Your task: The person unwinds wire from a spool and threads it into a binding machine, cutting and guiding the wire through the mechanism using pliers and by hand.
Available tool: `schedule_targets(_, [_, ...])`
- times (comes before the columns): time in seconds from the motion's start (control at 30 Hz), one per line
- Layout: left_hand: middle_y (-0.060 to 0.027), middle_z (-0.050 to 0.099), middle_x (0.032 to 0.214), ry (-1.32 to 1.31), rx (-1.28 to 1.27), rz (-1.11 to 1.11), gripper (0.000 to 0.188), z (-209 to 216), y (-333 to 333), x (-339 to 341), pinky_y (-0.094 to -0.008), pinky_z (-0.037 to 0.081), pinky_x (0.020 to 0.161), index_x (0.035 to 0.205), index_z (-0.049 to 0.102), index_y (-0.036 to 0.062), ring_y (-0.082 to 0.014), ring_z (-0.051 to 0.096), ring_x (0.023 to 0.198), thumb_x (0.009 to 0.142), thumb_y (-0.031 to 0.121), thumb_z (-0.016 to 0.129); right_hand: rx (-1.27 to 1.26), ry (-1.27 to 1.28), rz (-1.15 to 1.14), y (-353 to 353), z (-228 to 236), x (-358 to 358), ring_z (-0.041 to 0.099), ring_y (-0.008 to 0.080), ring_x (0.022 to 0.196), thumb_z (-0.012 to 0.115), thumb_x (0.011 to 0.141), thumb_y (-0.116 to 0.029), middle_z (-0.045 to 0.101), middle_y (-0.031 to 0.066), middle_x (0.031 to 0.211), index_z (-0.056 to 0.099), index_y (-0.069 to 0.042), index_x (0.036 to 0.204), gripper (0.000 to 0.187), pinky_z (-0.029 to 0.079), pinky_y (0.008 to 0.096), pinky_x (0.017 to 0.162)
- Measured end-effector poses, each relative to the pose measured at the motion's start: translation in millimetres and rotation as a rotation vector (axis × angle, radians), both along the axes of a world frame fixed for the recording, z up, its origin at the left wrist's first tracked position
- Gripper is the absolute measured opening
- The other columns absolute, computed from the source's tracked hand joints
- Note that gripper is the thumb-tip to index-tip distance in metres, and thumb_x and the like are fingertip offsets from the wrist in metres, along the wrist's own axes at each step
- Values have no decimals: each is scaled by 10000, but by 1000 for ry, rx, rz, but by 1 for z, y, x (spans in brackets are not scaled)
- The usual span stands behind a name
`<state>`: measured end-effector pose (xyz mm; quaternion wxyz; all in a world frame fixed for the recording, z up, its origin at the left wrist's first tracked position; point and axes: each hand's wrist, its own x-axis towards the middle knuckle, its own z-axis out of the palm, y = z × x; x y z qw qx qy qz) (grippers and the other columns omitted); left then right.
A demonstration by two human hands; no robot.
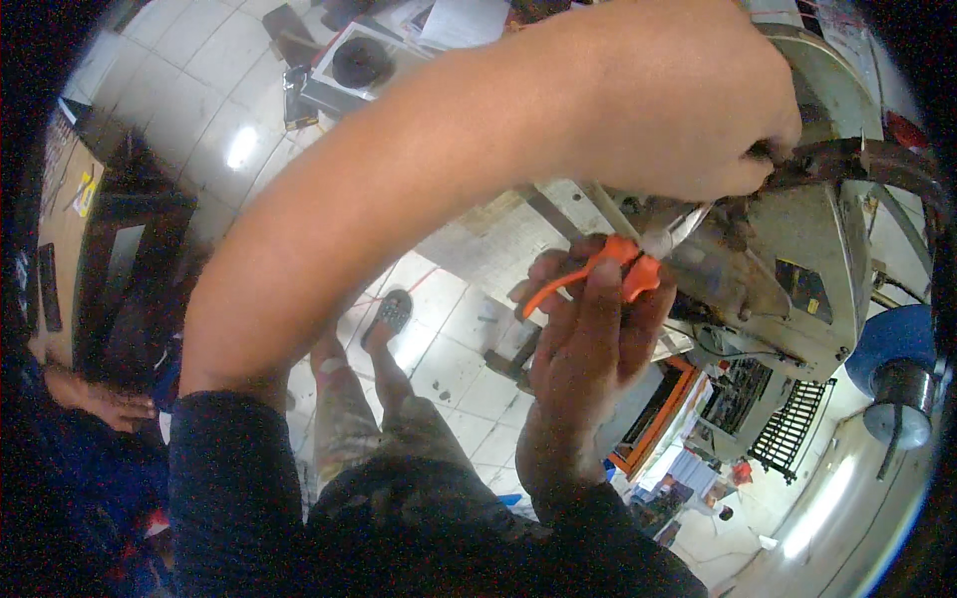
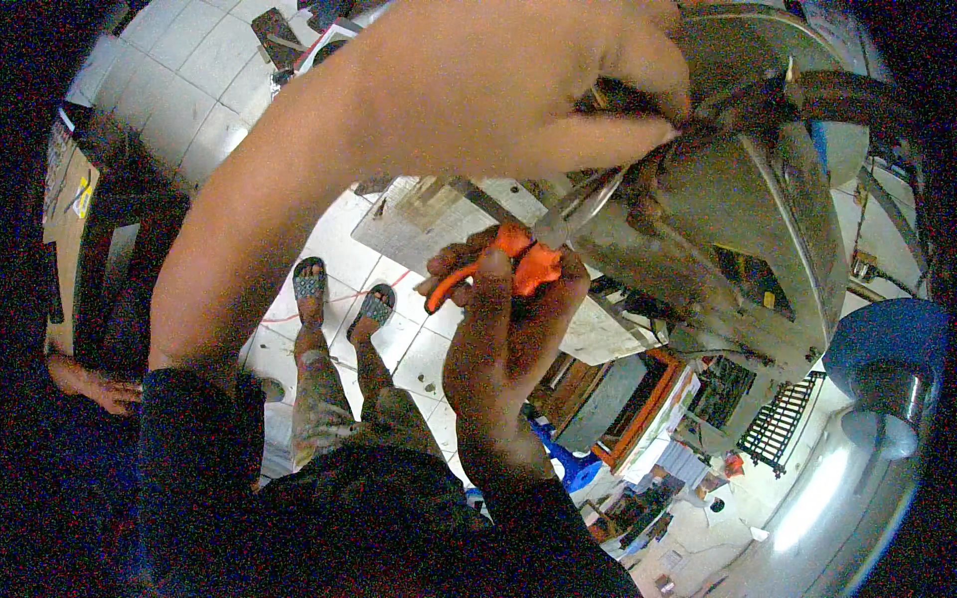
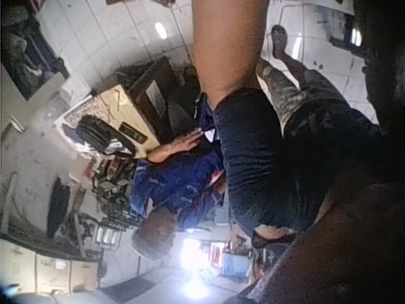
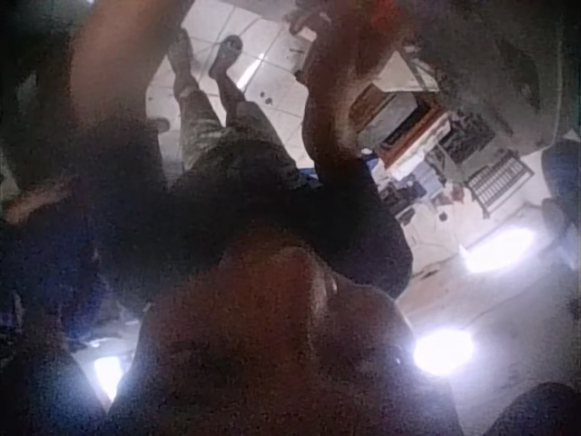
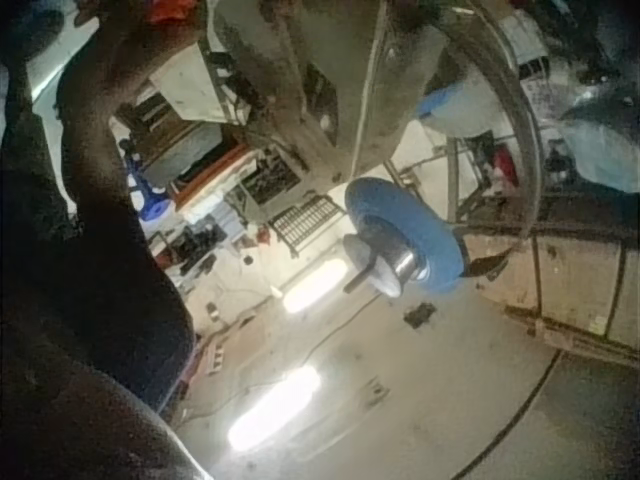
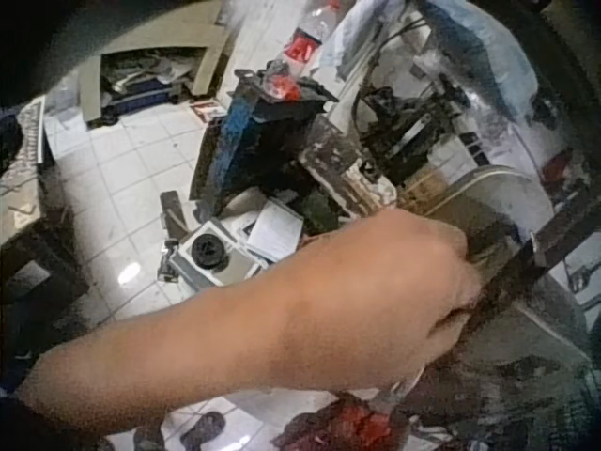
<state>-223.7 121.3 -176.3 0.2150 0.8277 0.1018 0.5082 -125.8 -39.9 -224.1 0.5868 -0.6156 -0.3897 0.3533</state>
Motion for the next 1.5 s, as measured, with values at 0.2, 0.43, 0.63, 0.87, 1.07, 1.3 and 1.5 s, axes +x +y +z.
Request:
schedule_targets(0.2, [-196,603,803,-160,76,-22,210,-13,1,9,-428,513,775,777,648,-56,-365,622,821,827,138,583,-47,1015,281,-16,26,31,560,291,575,586,945,-282,524,115,875,474,-58,1020,262,464,418,405])
schedule_targets(0.43, [-187,601,782,-141,77,-52,201,-14,5,13,-446,496,789,782,647,-45,-362,617,819,839,137,583,-43,339,155,-14,-7,10,612,254,730,544,968,-143,555,142,920,337,-88,1138,273,539,362,600])
schedule_targets(0.63, [-160,606,753,-208,76,39,165,-32,4,18,-444,483,783,778,645,-19,-335,623,818,834,126,589,-1,172,121,-5,-22,12,617,247,722,549,967,-157,558,142,920,338,-70,1143,288,544,368,587])
schedule_targets(0.87, [-122,653,836,-311,-276,202,164,-76,-21,26,-407,516,691,900,706,63,-317,643,794,820,187,636,25,161,28,0,-20,5,611,247,664,489,977,-96,580,151,941,420,-32,1163,209,534,371,496])
schedule_targets(1.07, [-111,631,852,-325,-344,142,149,-86,-26,44,-408,473,757,926,695,73,-313,591,854,820,176,671,-19,165,60,-5,-37,14,614,240,723,524,973,-123,534,131,981,336,-56,1203,305,537,356,537])
schedule_targets(1.3, [-55,637,851,-350,-349,64,127,-106,-32,58,-413,461,772,920,681,89,-285,593,861,812,154,666,-55,57,-91,-5,-45,12,588,205,773,534,973,-129,511,133,1029,319,-48,1198,321,525,343,550])
schedule_targets(1.5, [-31,604,818,-229,-287,100,237,-97,-34,55,-406,435,723,968,657,112,-258,578,836,738,147,702,-87,25,-72,-9,-45,10,584,211,705,527,974,-117,507,135,1013,301,-56,1179,312,524,349,551])
